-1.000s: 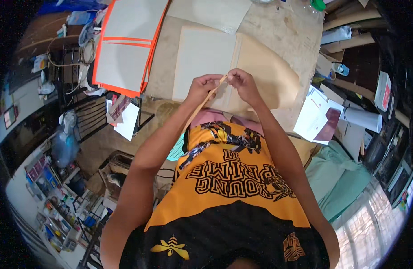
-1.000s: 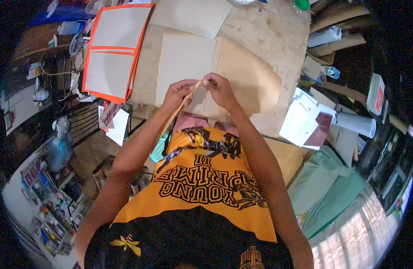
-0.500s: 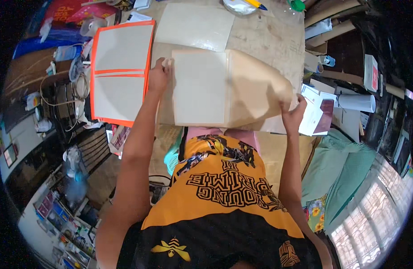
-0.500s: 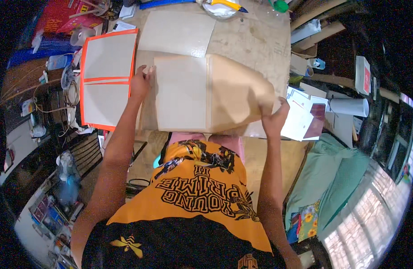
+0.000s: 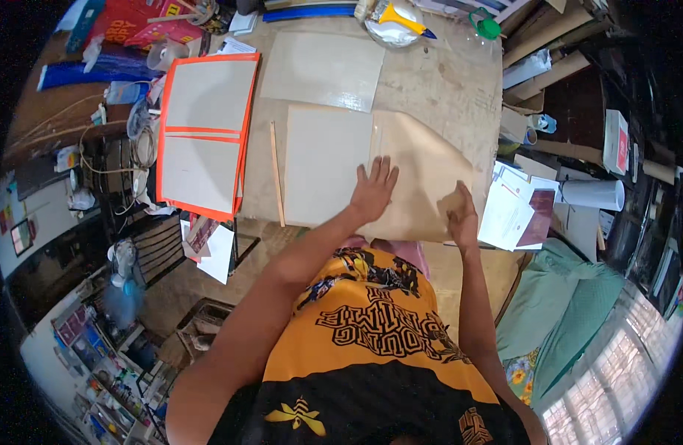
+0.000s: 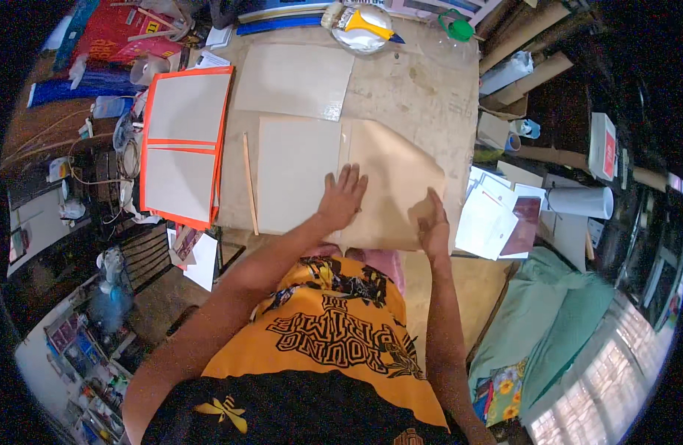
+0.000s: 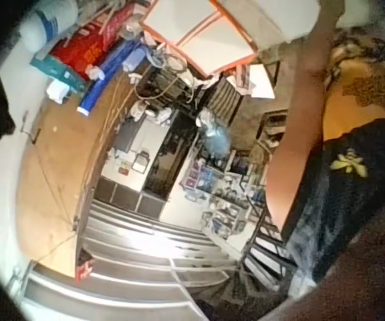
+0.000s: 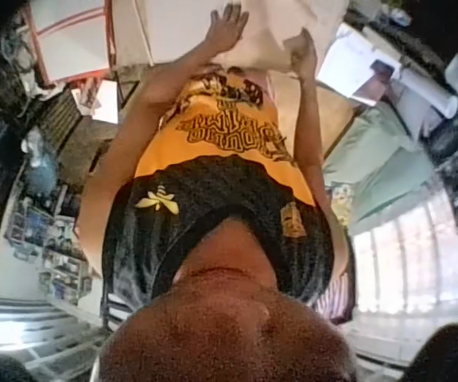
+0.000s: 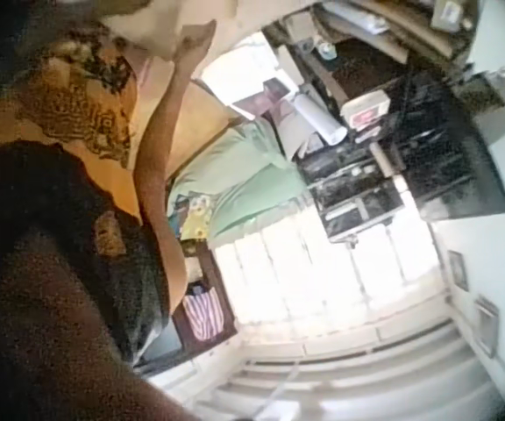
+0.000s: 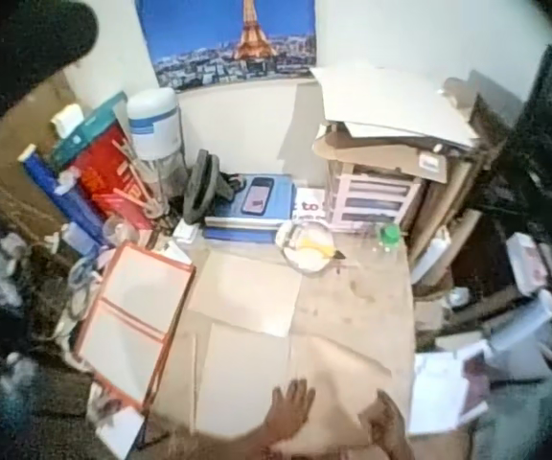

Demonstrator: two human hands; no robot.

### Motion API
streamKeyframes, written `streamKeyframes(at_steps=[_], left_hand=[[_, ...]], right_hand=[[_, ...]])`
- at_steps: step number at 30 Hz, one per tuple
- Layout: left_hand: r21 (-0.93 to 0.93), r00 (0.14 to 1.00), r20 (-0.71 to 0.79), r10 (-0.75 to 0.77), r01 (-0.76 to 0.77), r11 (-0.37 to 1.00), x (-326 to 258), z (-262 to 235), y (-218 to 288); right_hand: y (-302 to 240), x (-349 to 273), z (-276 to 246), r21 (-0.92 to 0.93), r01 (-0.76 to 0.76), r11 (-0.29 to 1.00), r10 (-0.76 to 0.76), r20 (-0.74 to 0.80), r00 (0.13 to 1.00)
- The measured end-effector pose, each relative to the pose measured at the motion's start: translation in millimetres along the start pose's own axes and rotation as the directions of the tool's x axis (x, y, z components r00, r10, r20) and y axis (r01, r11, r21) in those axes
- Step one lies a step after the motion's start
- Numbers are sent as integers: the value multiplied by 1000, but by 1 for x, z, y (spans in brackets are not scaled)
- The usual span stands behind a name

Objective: The person applies glue to a paper sheet using a brush, aligns the sheet onto a cardboard folder frame, and presses it down by hand. They repeat this process with another sheet and then use a wooden stick to press the paper into the creases of the folder.

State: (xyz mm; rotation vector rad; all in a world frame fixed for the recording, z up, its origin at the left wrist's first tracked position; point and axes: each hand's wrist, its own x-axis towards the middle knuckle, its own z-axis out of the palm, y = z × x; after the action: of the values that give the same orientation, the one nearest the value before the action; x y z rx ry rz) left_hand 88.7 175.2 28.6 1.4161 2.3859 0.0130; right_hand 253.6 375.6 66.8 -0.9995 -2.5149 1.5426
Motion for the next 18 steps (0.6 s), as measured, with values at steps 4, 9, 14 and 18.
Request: streamKeyframes(at_steps=[4,9,14,18], left_hand=[[-166,999,-39,-33,26,986,-5,6,-7],[-136,971,10,-240,240,961,7,-31,-38],[-25,953,170,-249,257,966,8,-41,-50],[-16,958,155,-242,247,969,7,-30,-55]], right_hand=[[5,9,3,-283,-119,952,130,18,991],[-1,47,45,-720,-65,691,-145,-226,963],[-45,107,48,-757,71,650,-168,-52,984],[-57,136,29,-660,-166,733,194,-30,980]])
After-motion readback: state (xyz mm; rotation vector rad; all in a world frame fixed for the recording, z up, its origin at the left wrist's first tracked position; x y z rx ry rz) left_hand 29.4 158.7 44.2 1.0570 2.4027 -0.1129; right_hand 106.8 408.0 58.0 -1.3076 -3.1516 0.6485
